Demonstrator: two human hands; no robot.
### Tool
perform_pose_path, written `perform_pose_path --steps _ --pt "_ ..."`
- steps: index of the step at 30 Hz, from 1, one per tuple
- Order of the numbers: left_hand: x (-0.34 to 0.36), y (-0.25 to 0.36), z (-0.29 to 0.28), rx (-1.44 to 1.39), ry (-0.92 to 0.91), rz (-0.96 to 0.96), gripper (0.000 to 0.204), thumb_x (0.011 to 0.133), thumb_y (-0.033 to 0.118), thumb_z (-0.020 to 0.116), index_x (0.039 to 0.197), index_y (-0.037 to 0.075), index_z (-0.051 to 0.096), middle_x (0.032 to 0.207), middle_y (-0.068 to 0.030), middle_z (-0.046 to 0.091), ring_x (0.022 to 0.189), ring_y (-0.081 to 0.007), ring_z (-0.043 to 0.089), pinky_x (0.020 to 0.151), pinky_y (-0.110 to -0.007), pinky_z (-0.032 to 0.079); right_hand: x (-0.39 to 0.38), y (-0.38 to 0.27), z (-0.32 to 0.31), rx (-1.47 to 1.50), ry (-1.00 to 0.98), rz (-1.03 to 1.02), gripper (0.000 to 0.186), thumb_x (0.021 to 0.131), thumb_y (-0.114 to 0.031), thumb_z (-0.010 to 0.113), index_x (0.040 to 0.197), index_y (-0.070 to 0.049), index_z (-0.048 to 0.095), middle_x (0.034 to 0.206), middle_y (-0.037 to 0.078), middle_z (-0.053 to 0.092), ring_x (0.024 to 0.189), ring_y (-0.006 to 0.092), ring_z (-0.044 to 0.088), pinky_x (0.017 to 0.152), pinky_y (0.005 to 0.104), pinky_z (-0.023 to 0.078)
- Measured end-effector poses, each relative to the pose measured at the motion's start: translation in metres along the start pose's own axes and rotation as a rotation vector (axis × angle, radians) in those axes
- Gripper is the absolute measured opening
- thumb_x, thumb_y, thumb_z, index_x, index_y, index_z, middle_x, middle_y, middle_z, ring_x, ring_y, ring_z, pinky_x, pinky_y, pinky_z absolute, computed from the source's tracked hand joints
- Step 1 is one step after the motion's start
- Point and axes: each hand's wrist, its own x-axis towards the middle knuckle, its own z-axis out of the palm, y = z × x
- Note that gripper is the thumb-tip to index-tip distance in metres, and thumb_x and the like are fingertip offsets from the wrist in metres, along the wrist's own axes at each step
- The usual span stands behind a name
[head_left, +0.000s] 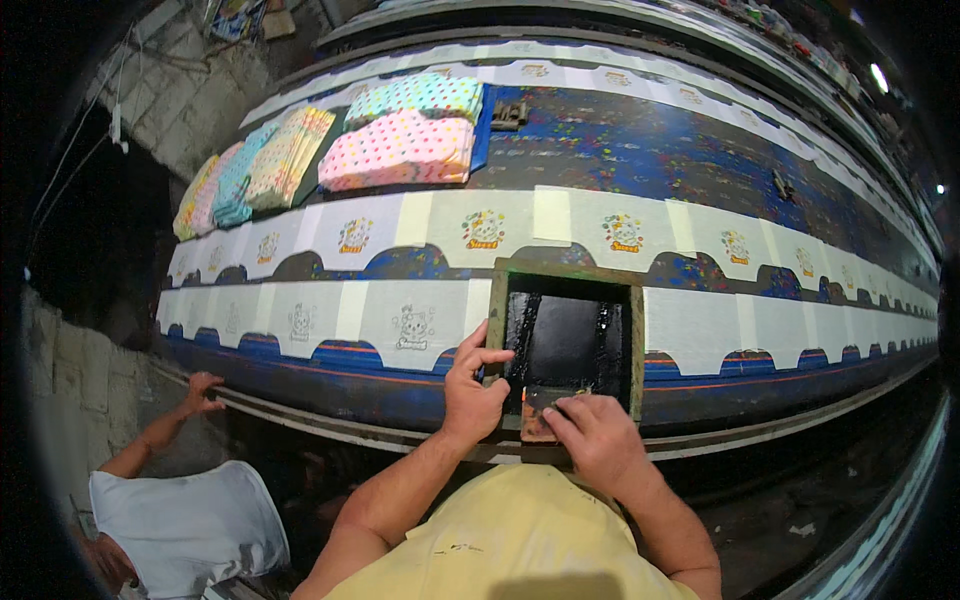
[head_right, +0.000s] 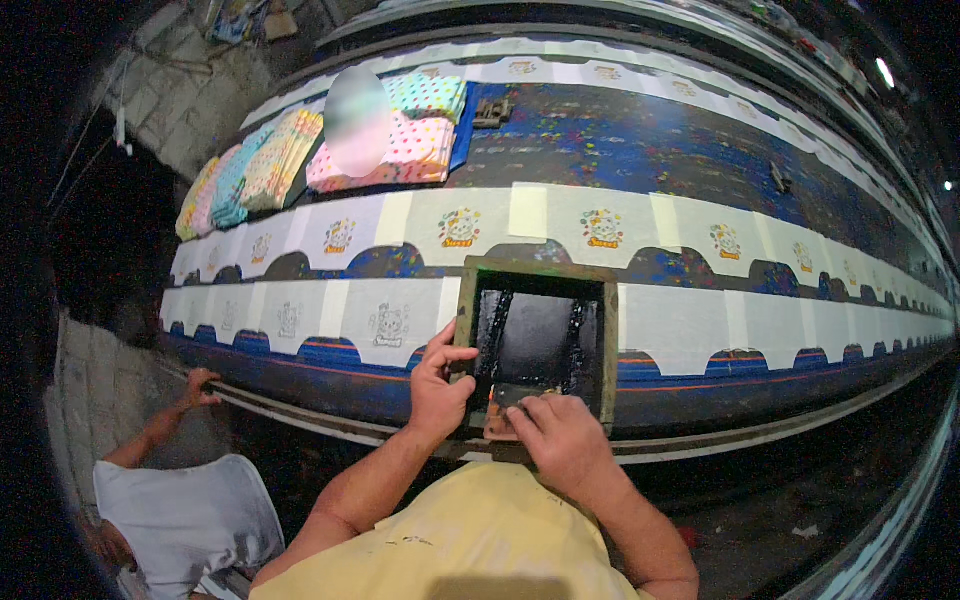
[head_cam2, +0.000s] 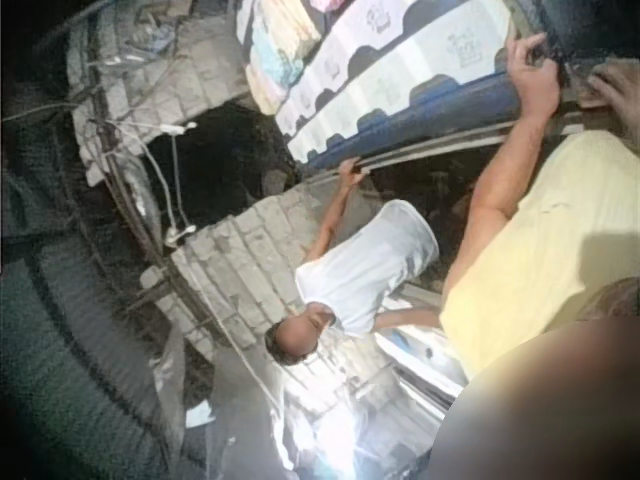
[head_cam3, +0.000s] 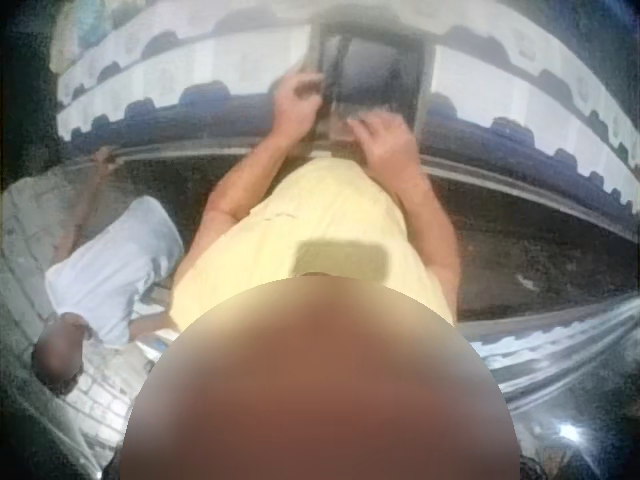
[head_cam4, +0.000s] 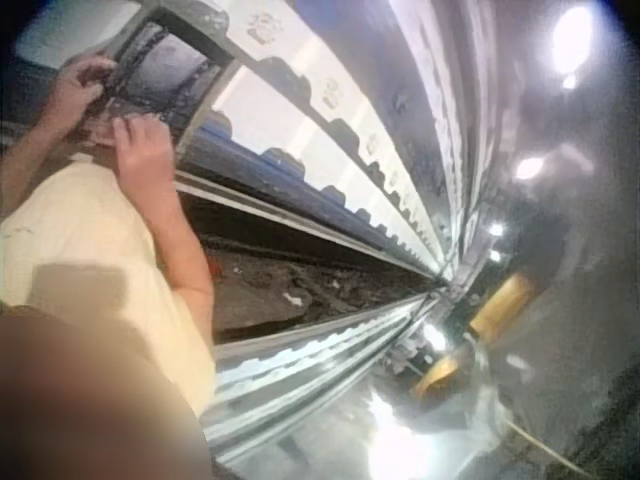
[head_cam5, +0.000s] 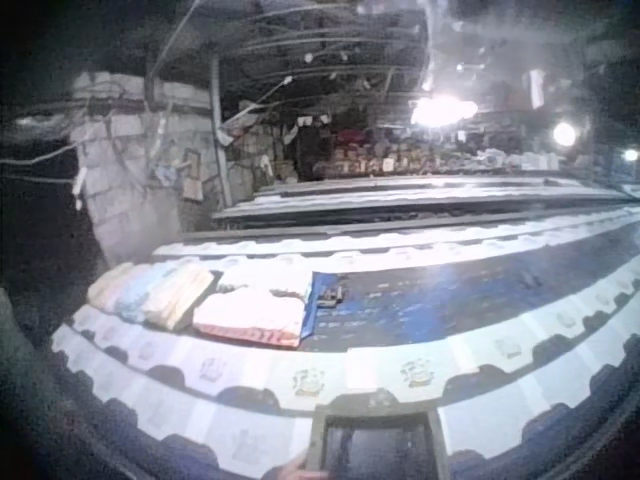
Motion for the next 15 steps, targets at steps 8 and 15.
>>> perform_pose_path --steps 8,15 --pt "-0.002 -0.002 -0.004 0.059 -0.006 0.04 0.042 0.085 -0.008 0.072 0.121 0.01 0.083 0.175 -0.0245 0.051 0.163 -0.0395 0.05 0.132 -0.046 0.039 0.069 0.056 -0.042 0.112 -0.176 0.065 0.052 0.078 0.011 0.075 0.129 -0.002 0.073 0.124 0.02 0.076 0.116 0.0445 0.072 0.101 0.0536 0.059" --pt "0.001 0.001 -0.007 -0.118 0.012 -0.01 0.042 0.095 -0.007 0.071 0.134 0.008 0.078 0.172 -0.0243 0.053 0.162 -0.0383 0.05 0.133 -0.045 0.038 0.123 0.099 -0.019 0.077 -0.018 0.25 0.054 0.09 0.019 0.07 0.137 -0.006 0.075 0.13 0.021 0.076 0.121 0.0436 0.072 0.103 0.0489 0.06"
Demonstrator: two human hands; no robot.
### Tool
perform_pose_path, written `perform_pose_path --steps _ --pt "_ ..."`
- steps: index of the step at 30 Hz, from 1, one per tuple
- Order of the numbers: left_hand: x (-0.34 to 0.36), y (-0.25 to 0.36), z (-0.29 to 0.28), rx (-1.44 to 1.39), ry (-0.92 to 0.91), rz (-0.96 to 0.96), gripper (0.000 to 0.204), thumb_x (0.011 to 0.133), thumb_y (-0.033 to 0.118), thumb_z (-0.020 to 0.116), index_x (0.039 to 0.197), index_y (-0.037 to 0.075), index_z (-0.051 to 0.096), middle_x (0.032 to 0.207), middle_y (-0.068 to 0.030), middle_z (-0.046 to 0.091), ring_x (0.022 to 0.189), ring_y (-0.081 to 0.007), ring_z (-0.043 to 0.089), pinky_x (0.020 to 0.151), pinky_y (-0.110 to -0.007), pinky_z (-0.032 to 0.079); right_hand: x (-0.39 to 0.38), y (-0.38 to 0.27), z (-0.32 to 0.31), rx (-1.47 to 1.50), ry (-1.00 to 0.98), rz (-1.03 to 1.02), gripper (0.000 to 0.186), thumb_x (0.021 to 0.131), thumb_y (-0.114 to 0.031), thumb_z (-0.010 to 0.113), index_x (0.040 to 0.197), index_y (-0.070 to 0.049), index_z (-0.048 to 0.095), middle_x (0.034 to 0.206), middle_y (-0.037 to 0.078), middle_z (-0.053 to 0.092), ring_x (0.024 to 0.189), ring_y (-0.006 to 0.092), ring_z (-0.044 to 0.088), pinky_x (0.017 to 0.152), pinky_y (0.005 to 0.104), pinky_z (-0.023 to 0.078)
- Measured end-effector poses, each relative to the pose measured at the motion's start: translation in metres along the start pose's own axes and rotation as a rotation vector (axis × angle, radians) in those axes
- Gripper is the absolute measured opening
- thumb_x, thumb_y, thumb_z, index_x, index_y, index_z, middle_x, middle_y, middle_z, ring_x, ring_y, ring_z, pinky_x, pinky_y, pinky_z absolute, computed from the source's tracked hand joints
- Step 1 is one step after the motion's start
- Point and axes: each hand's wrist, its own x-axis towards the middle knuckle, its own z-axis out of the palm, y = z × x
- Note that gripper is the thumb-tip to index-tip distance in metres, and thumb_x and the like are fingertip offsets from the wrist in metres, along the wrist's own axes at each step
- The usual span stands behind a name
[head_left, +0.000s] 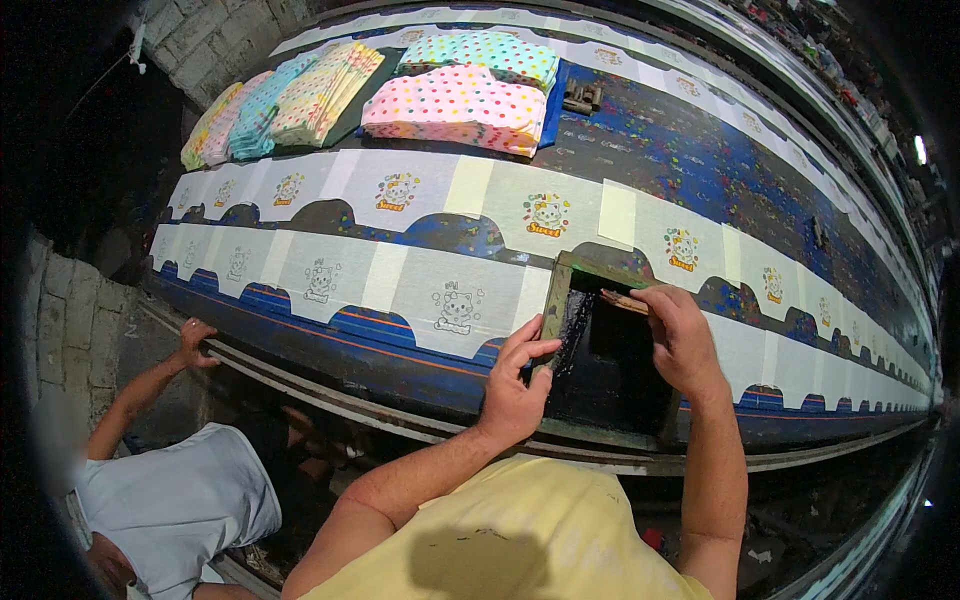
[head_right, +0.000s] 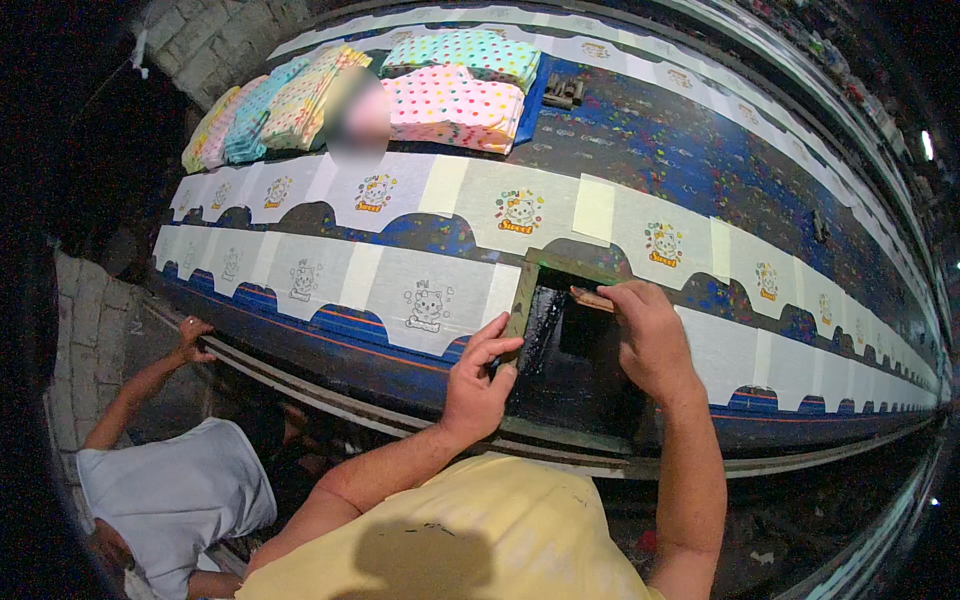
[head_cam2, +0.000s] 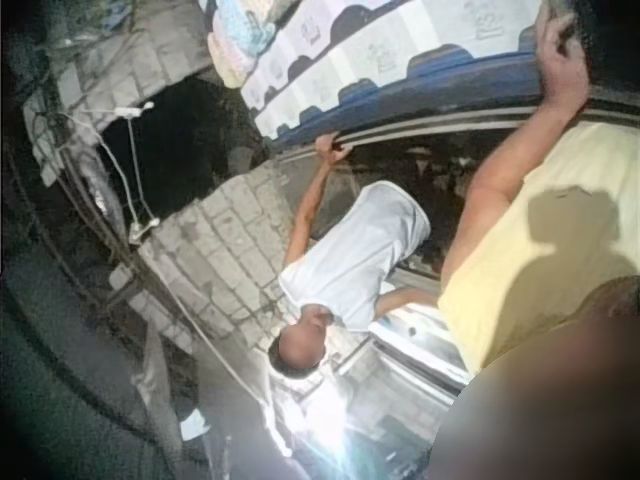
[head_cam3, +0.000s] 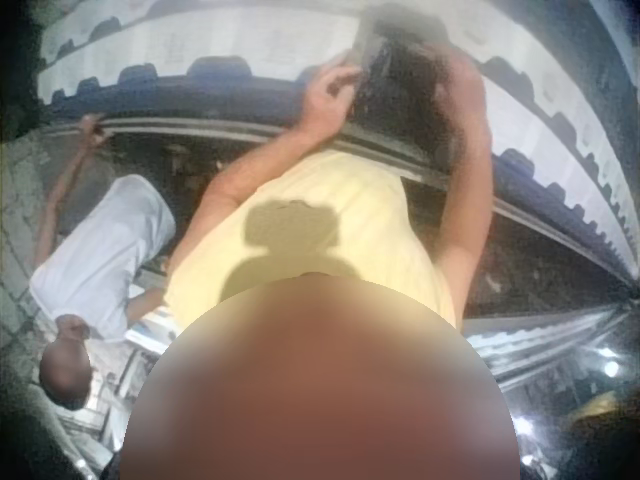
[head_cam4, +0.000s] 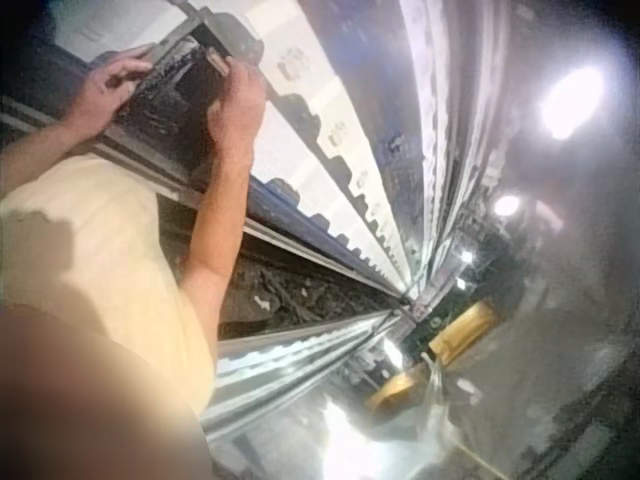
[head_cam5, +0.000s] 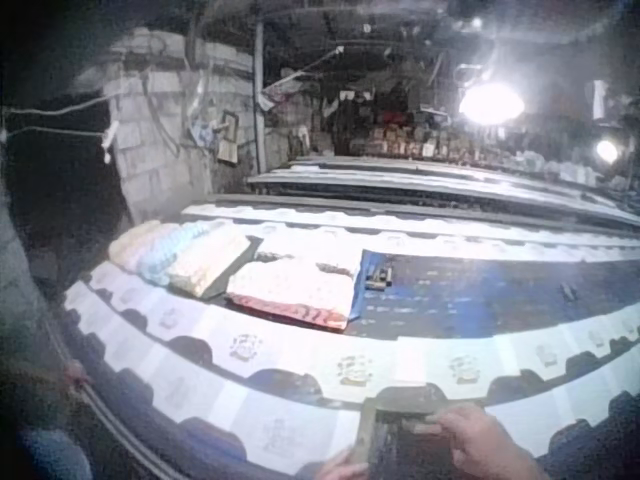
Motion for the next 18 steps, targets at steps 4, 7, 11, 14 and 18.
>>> perform_pose_path --steps 4,7,11,14,18 --pt "0.001 -0.001 -0.002 -0.005 -0.007 0.019 0.042 0.095 -0.009 0.069 0.134 0.006 0.077 0.171 -0.0246 0.054 0.161 -0.0384 0.052 0.133 -0.046 0.039 -0.012 -0.009 0.008 -0.033 -0.035 -0.071 0.062 0.081 0.018 0.072 0.138 -0.006 0.076 0.129 0.019 0.077 0.122 0.0438 0.072 0.104 0.0499 0.059" --pt "0.002 -0.003 -0.002 0.036 -0.026 0.056 0.046 0.094 -0.014 0.069 0.137 0.002 0.075 0.173 -0.024 0.052 0.16 -0.0348 0.052 0.133 -0.044 0.04 -0.037 -0.026 0.019 -0.079 -0.015 -0.112 0.073 0.066 0.016 0.074 0.136 -0.007 0.077 0.129 0.017 0.077 0.12 0.0429 0.072 0.103 0.0515 0.058" --pt "0.001 -0.003 0.001 -0.065 -0.022 0.027 0.043 0.095 -0.015 0.068 0.134 0.002 0.075 0.174 -0.0252 0.05 0.161 -0.0367 0.051 0.132 -0.045 0.041 -0.077 -0.052 0.027 -0.099 -0.053 -0.101 0.07 0.066 0.012 0.077 0.135 -0.006 0.077 0.129 0.016 0.075 0.116 0.0416 0.072 0.1 0.0527 0.058" --pt "0.001 0.0 -0.001 -0.001 -0.036 0.03 0.042 0.097 -0.014 0.067 0.135 0.002 0.075 0.174 -0.0252 0.05 0.163 -0.0368 0.05 0.133 -0.045 0.04 -0.097 -0.072 0.031 -0.075 -0.063 -0.11 0.069 0.068 0.008 0.078 0.135 -0.005 0.077 0.128 0.015 0.075 0.115 0.0411 0.072 0.098 0.0526 0.057" --pt "0.002 0.002 -0.002 0.005 -0.031 0.028 0.043 0.096 -0.013 0.068 0.135 0.003 0.075 0.174 -0.0252 0.051 0.163 -0.0375 0.05 0.133 -0.046 0.04 -0.116 -0.086 0.03 -0.075 -0.106 -0.096 0.063 0.076 -0.006 0.082 0.138 -0.006 0.077 0.132 0.015 0.073 0.12 0.0396 0.071 0.103 0.0521 0.058"
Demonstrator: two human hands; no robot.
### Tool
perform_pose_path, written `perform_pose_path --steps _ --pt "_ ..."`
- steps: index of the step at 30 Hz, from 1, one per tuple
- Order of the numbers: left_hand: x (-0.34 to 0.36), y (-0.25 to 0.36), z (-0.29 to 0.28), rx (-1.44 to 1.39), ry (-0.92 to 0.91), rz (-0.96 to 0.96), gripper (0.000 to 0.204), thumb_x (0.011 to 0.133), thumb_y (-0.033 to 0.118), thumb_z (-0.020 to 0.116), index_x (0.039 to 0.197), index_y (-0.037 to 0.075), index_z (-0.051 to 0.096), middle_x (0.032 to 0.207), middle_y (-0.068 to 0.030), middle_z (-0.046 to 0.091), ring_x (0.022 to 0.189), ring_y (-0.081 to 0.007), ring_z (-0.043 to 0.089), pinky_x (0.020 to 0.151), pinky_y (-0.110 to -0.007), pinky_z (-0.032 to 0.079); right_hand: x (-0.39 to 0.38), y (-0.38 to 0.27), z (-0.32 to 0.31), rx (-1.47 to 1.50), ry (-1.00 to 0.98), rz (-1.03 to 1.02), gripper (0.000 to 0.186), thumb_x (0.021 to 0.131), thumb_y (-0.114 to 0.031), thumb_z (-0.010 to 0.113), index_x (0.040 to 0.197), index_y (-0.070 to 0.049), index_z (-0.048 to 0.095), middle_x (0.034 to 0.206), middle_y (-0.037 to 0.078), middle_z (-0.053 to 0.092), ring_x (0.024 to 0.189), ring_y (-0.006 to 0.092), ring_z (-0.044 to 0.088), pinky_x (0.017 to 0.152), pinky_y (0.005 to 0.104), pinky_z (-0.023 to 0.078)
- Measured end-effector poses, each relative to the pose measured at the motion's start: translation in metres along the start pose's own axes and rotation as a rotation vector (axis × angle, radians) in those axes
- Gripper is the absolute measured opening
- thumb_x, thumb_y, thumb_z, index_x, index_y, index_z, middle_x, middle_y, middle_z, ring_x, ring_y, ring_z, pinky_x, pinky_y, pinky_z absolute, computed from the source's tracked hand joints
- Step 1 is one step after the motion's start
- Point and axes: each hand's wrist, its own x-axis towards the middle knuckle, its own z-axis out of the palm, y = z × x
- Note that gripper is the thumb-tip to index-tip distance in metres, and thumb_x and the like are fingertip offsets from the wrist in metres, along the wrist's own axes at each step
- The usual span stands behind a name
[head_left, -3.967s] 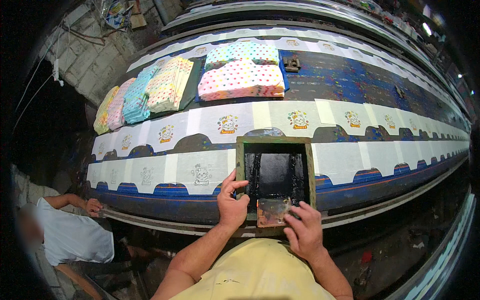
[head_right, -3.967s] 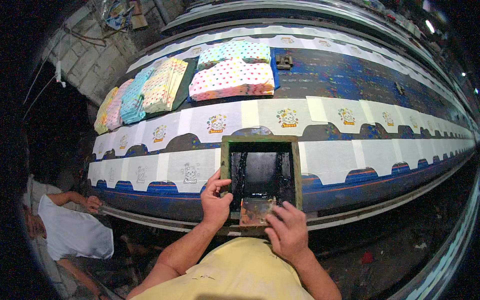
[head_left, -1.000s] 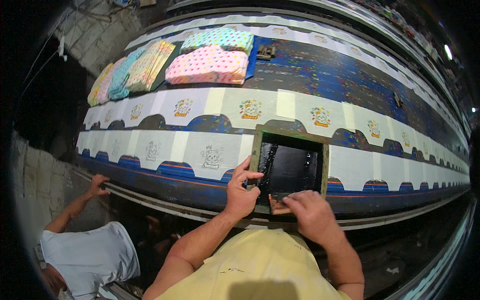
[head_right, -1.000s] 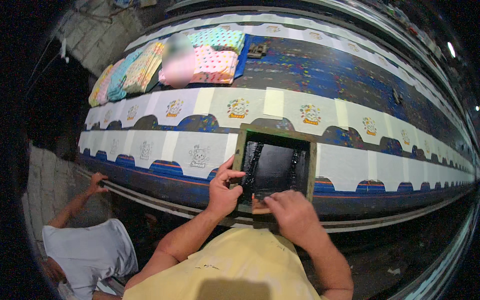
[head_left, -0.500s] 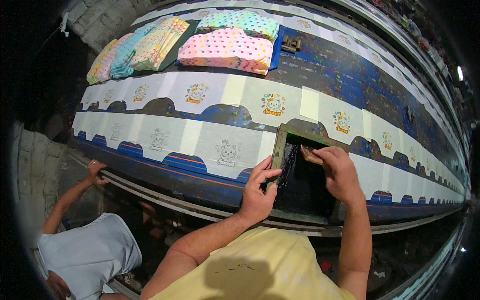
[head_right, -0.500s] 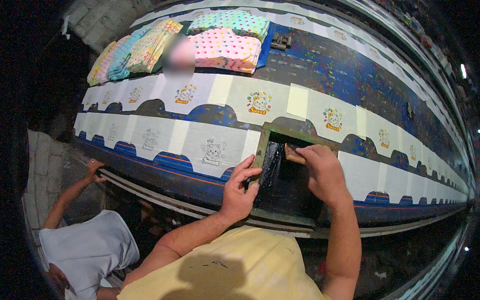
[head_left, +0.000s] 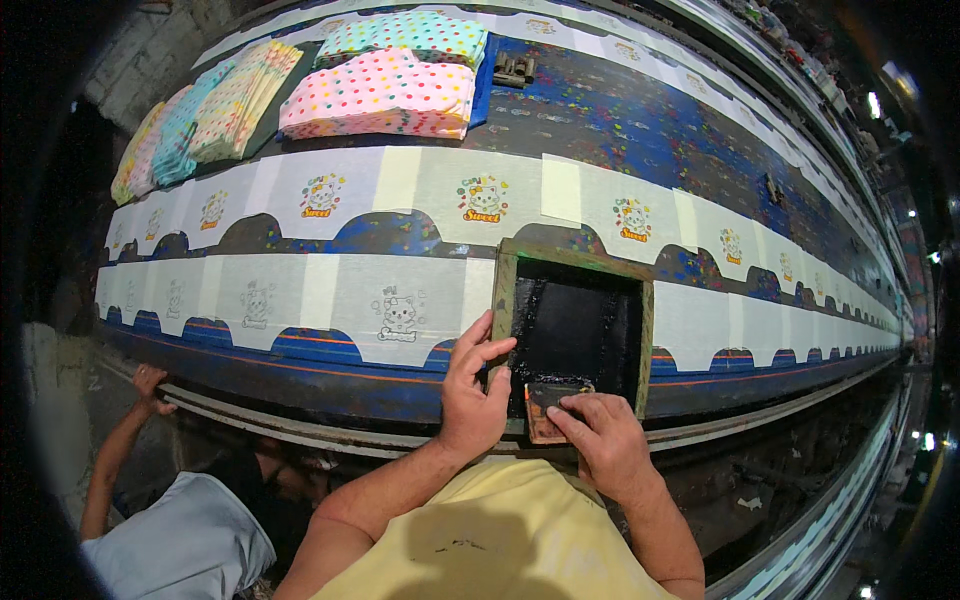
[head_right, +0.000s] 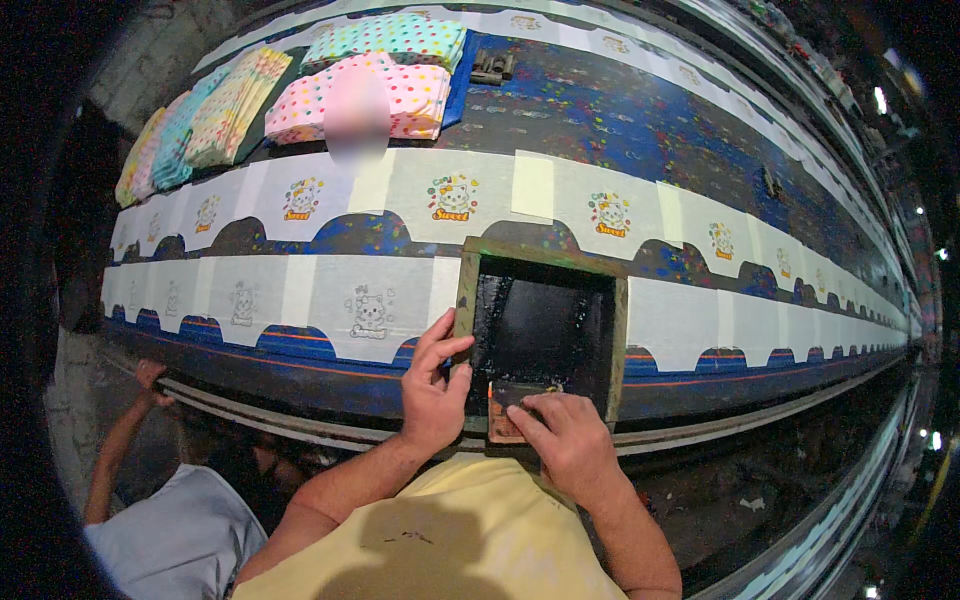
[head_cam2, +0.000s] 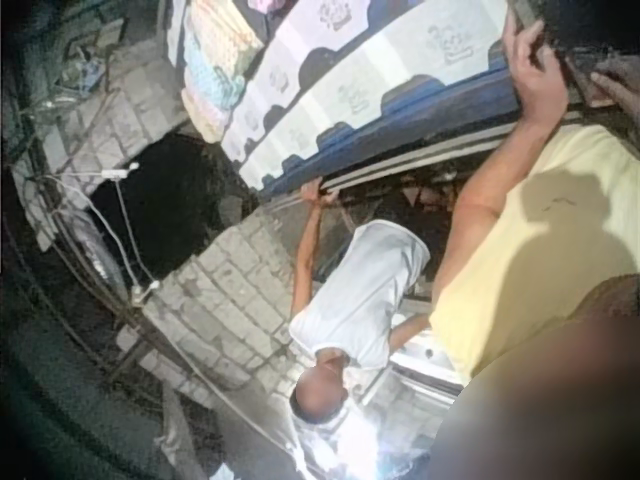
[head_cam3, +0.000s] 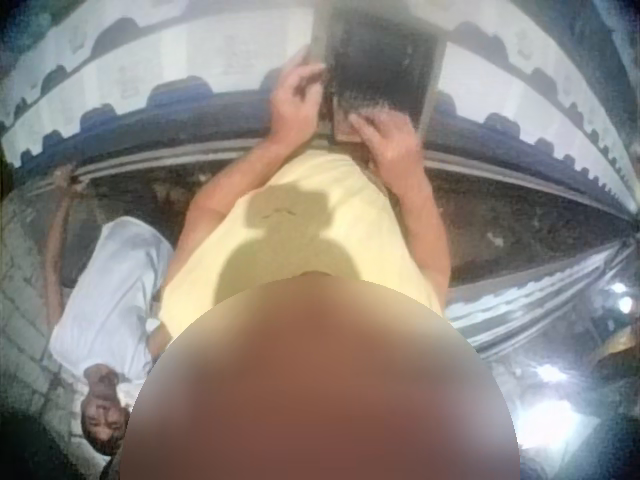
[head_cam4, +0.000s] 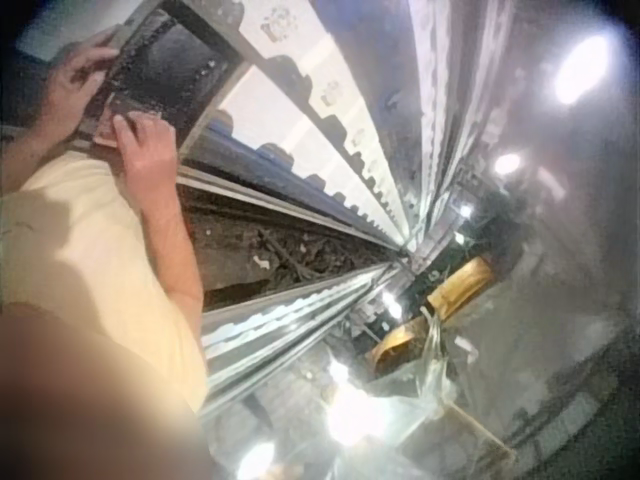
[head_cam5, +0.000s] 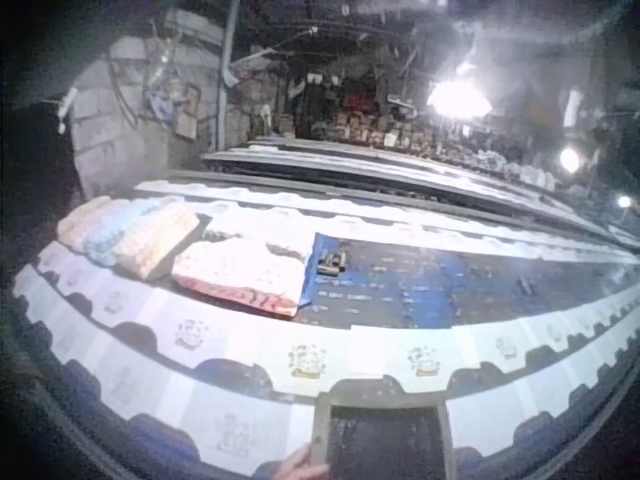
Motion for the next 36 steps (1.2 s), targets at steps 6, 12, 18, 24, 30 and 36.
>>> perform_pose_path --steps 6,12,18,24,30,36 --pt "-0.004 0.005 0.003 0.117 0.007 0.015 0.05 0.09 -0.007 0.076 0.138 0.007 0.076 0.174 -0.026 0.052 0.162 -0.0409 0.051 0.132 -0.047 0.042 -0.019 0.0 0.004 0.093 0.009 0.01 0.054 0.085 -0.017 0.091 0.136 -0.006 0.077 0.14 0.016 0.07 0.134 0.0413 0.067 0.111 0.0547 0.056" --pt "0.0 0.01 0.007 0.297 0.005 0.033 0.052 0.078 -0.012 0.068 0.125 0.005 0.082 0.171 -0.0262 0.055 0.162 -0.0409 0.051 0.133 -0.048 0.04 -0.063 0.025 0.009 0.086 0.456 0.298 0.048 0.09 -0.009 0.091 0.135 -0.003 0.077 0.147 0.02 0.068 0.144 0.0449 0.062 0.119 0.0578 0.051" --pt "-0.015 0.019 0.059 0.171 0.097 0.135 0.041 0.079 -0.012 0.065 0.113 0.004 0.081 0.172 -0.0273 0.054 0.163 -0.041 0.05 0.134 -0.049 0.036 -0.119 0.075 0.003 0.431 0.542 0.411 0.048 0.091 -0.006 0.088 0.137 -0.005 0.077 0.149 0.018 0.071 0.147 0.0429 0.061 0.125 0.0549 0.046" --pt "-0.019 0.017 0.181 0.12 0.094 0.199 0.041 0.078 -0.012 0.066 0.112 0.005 0.081 0.17 -0.0286 0.056 0.161 -0.0434 0.051 0.133 -0.049 0.036 -0.186 0.156 -0.033 0.385 0.621 0.387 0.048 0.09 -0.009 0.088 0.136 -0.006 0.078 0.149 0.016 0.073 0.148 0.0434 0.06 0.129 0.0554 0.043" --pt "-0.026 0.016 0.257 0.148 0.061 0.138 0.04 0.078 -0.01 0.068 0.112 0.007 0.083 0.169 -0.0289 0.057 0.16 -0.0421 0.052 0.131 -0.046 0.039 -0.233 0.21 -0.066 0.338 0.601 0.358 0.045 0.089 -0.009 0.089 0.133 -0.005 0.078 0.146 0.017 0.073 0.145 0.0452 0.061 0.125 0.0579 0.046" --pt "-0.029 0.018 0.278 0.117 0.055 0.07 0.043 0.077 -0.012 0.069 0.114 0.004 0.084 0.172 -0.0237 0.056 0.161 -0.0369 0.053 0.129 -0.043 0.043 -0.237 0.208 -0.082 0.112 0.446 0.119 0.047 0.086 -0.012 0.092 0.131 -0.005 0.079 0.144 0.018 0.07 0.143 0.0446 0.062 0.118 0.0566 0.051"
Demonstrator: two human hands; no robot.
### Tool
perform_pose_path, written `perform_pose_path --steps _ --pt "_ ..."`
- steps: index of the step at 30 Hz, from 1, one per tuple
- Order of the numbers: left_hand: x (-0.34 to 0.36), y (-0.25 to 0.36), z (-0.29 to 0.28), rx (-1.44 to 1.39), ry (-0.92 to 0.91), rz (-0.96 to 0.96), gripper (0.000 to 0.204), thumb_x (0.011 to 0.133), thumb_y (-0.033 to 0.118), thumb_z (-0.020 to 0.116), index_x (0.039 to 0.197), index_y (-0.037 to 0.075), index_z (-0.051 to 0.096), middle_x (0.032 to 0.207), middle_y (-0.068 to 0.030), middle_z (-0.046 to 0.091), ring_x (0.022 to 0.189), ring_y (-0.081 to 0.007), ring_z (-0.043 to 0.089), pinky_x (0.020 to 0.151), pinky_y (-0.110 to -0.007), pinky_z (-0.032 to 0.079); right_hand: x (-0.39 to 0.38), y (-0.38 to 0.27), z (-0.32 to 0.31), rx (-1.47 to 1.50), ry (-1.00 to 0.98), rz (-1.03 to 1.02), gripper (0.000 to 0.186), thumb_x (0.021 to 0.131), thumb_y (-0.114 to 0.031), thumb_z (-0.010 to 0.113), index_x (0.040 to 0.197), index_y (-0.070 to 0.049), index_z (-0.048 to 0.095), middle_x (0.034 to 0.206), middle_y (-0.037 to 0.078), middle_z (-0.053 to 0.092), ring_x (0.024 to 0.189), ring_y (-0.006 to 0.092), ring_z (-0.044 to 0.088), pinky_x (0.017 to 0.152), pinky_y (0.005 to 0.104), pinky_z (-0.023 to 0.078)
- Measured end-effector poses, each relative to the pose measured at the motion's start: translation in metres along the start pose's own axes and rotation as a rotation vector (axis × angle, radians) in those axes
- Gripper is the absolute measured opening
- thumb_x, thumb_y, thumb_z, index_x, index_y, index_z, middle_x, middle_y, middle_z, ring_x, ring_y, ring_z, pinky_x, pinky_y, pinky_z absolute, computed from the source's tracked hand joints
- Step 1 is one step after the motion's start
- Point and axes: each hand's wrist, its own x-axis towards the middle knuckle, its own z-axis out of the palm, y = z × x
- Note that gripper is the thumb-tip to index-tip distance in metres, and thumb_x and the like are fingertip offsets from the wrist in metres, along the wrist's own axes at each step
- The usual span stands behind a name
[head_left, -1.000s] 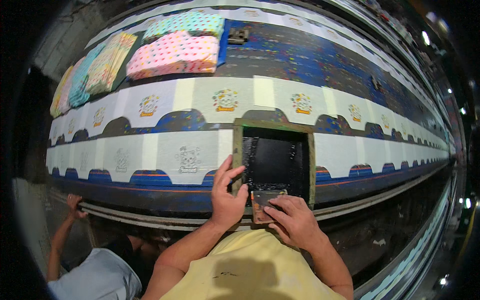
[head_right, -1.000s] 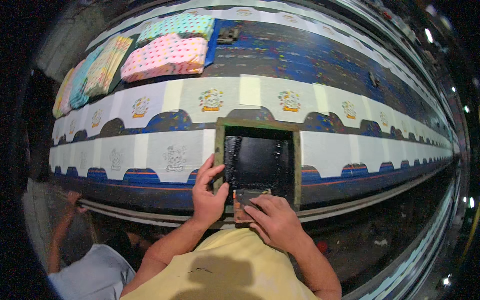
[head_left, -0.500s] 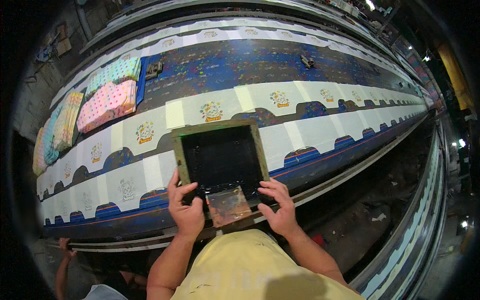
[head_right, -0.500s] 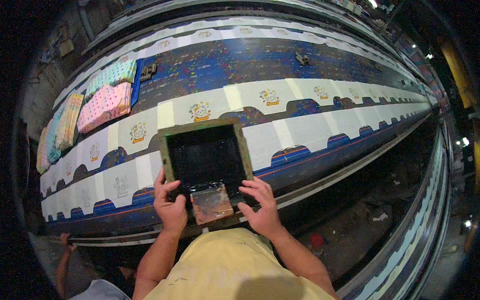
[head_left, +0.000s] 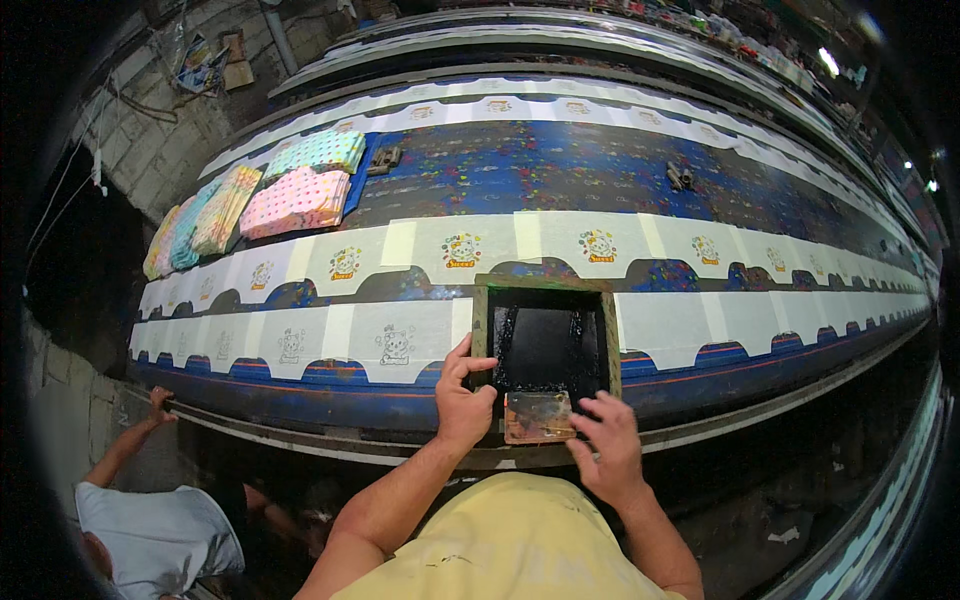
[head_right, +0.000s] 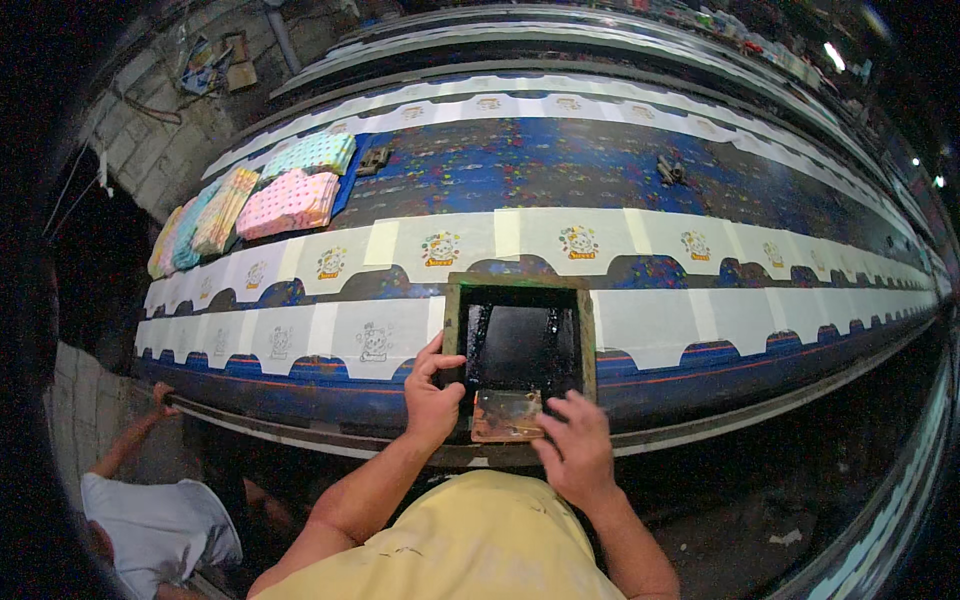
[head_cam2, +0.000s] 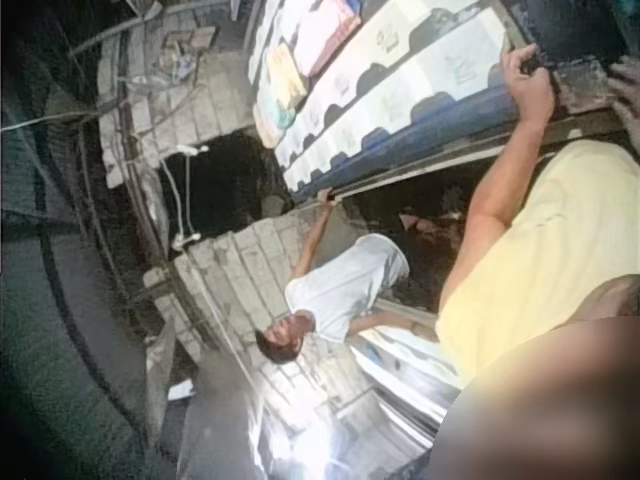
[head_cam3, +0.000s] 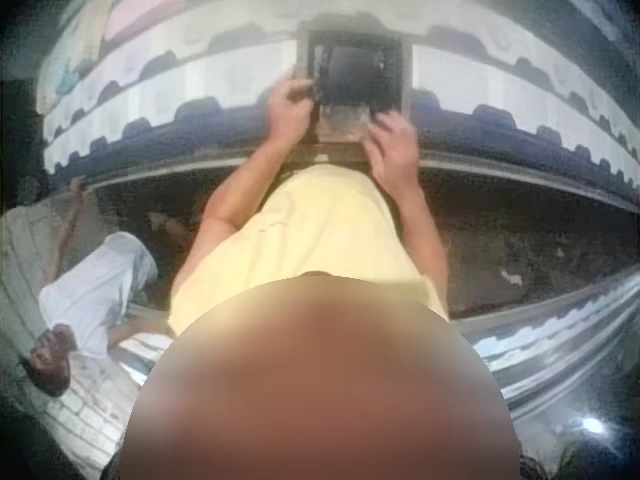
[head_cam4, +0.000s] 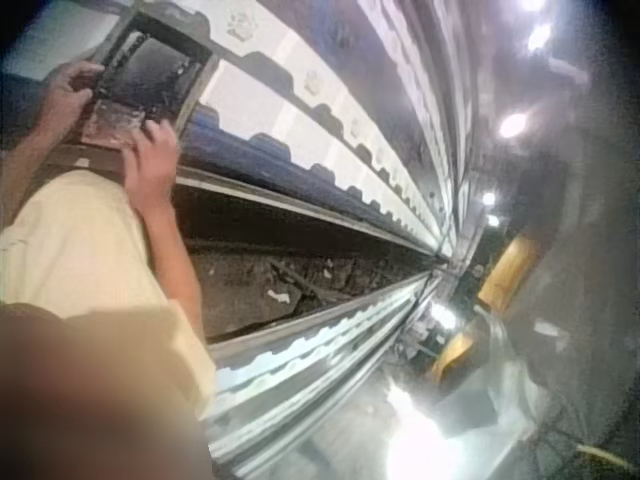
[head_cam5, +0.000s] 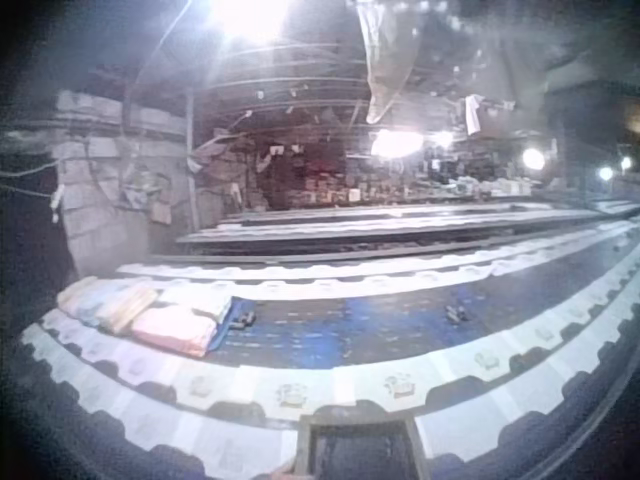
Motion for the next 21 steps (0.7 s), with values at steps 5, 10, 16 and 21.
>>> perform_pose_path --steps 5,10,16,21 --pt "0.001 -0.002 0.0 -0.005 -0.013 -0.032 0.044 0.078 -0.012 0.07 0.116 0.005 0.085 0.171 -0.0269 0.055 0.162 -0.0381 0.053 0.129 -0.043 0.042 0.024 -0.016 0.007 -0.072 -0.193 -0.202 0.05 0.085 -0.015 0.093 0.132 -0.005 0.078 0.139 0.018 0.071 0.138 0.0429 0.065 0.114 0.0553 0.054" --pt "0.002 -0.009 0.0 -0.011 -0.025 -0.052 0.046 0.08 -0.01 0.07 0.121 0.006 0.085 0.171 -0.0283 0.055 0.162 -0.0379 0.053 0.129 -0.043 0.042 0.058 -0.009 0.001 -0.109 -0.328 -0.302 0.049 0.082 -0.008 0.082 0.13 -0.001 0.075 0.125 0.017 0.072 0.118 0.0402 0.07 0.106 0.0519 0.056" --pt "0.007 -0.013 -0.007 -0.149 -0.037 -0.151 0.04 0.095 -0.007 0.074 0.133 0.007 0.081 0.171 -0.0235 0.056 0.156 -0.0324 0.057 0.124 -0.04 0.047 0.132 0.035 -0.015 0.08 -0.534 -0.212 0.042 0.084 0.006 0.071 0.126 0.0 0.073 0.116 0.021 0.073 0.114 0.0443 0.069 0.101 0.0533 0.058" --pt "0.016 -0.006 -0.015 -0.1 -0.096 -0.103 0.044 0.096 -0.006 0.074 0.138 0.006 0.077 0.166 -0.0223 0.058 0.152 -0.0323 0.06 0.119 -0.043 0.054 0.194 0.064 0.012 -0.025 -0.298 -0.186 0.041 0.088 0.007 0.069 0.128 -0.002 0.073 0.117 0.021 0.075 0.114 0.045 0.07 0.102 0.0539 0.058"
